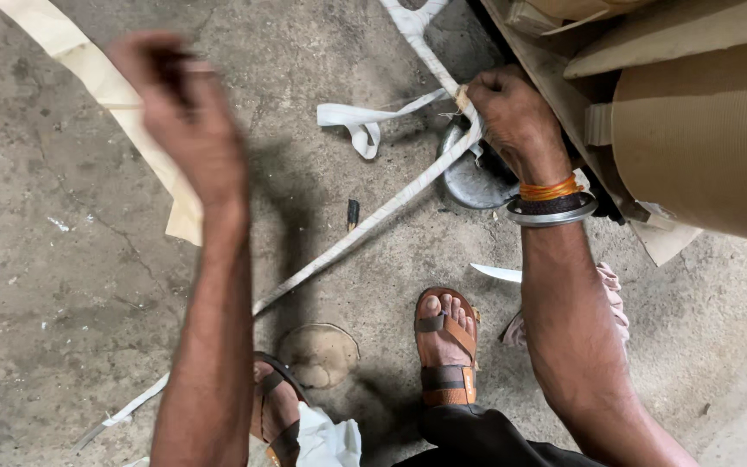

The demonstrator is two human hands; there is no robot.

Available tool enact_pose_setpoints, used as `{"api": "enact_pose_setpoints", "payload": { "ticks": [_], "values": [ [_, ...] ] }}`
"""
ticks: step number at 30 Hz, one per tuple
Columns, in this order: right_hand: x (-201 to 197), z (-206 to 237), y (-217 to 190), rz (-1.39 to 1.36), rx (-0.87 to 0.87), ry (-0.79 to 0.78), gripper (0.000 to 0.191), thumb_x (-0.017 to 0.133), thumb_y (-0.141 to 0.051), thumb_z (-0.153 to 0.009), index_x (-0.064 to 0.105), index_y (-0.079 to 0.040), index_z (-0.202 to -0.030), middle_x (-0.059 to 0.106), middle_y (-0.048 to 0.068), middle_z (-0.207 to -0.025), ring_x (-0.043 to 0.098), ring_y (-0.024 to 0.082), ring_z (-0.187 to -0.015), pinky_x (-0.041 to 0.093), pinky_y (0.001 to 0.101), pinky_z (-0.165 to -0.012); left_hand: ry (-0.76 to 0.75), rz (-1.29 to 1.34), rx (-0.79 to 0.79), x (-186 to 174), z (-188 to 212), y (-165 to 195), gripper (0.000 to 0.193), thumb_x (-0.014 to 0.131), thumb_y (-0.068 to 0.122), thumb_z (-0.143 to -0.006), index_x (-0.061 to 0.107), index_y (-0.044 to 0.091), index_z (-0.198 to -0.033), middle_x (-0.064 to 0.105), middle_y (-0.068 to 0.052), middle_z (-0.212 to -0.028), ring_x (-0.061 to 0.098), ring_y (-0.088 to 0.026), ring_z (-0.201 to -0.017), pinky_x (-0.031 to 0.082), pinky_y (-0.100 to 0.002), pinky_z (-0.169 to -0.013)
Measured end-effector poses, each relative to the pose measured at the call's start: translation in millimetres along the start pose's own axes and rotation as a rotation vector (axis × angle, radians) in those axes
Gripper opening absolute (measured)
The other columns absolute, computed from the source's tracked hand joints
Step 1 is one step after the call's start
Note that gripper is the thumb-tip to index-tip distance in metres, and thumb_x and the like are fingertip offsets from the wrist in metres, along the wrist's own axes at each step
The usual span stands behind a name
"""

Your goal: The person kneels on a concrete floor and wraps white webbing tape around the wooden crossbar of a frame, unrolling the tape, winding it tightly around the bar, and securing the end. They occasionally pull the webbing taut and reposition the frame while working.

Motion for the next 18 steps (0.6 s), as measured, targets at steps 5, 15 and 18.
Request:
{"api": "enact_pose_setpoints", "payload": {
  "ticks": [5,15,18],
  "values": [
    [3.7,4.0,-7.4,-0.034,-0.015,-0.009,0.029,0.065,-0.028,-0.096,0.073,-0.002,-0.106,0.071,0.004,-0.096,0.063,0.012,-0.086,0.052,0.0277,-0.077,-0.917,-0.360,0.250,184.5,87.3,13.0,0.057,0.077,0.027,-0.084,0.059,-0.007,-0.125,0.073,-0.022,-0.104,0.069,-0.033,-0.103,0.050,-0.052,-0.105],
    [-3.0,4.6,-5.6,0.097,-0.088,0.032,0.032,0.064,-0.032,-0.098,0.074,-0.004,-0.109,0.069,0.009,-0.112,0.066,0.017,-0.098,0.051,0.0314,-0.088,-1.252,-0.797,-0.648,-56.5,-46.7,7.8,0.038,0.058,0.038,-0.104,0.076,0.005,-0.099,0.050,-0.007,-0.069,0.044,-0.018,-0.062,0.041,-0.036,-0.061],
    [-1.8,4.2,-4.3,0.112,-0.020,0.013,0.032,0.063,-0.033,-0.097,0.074,-0.005,-0.109,0.069,0.008,-0.110,0.066,0.015,-0.094,0.051,0.0306,-0.086,-1.064,-1.401,-0.361,-92.2,-75.8,18.0,0.032,0.062,0.034,-0.100,0.074,0.004,-0.104,0.054,-0.011,-0.081,0.048,-0.023,-0.074,0.042,-0.040,-0.069]
  ]
}}
Point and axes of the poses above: each hand's wrist, its own z-axis away from the middle knuckle, its own x-axis out of the palm, y = z × x, the point moved 6 cm from there along -z, towards the middle knuckle
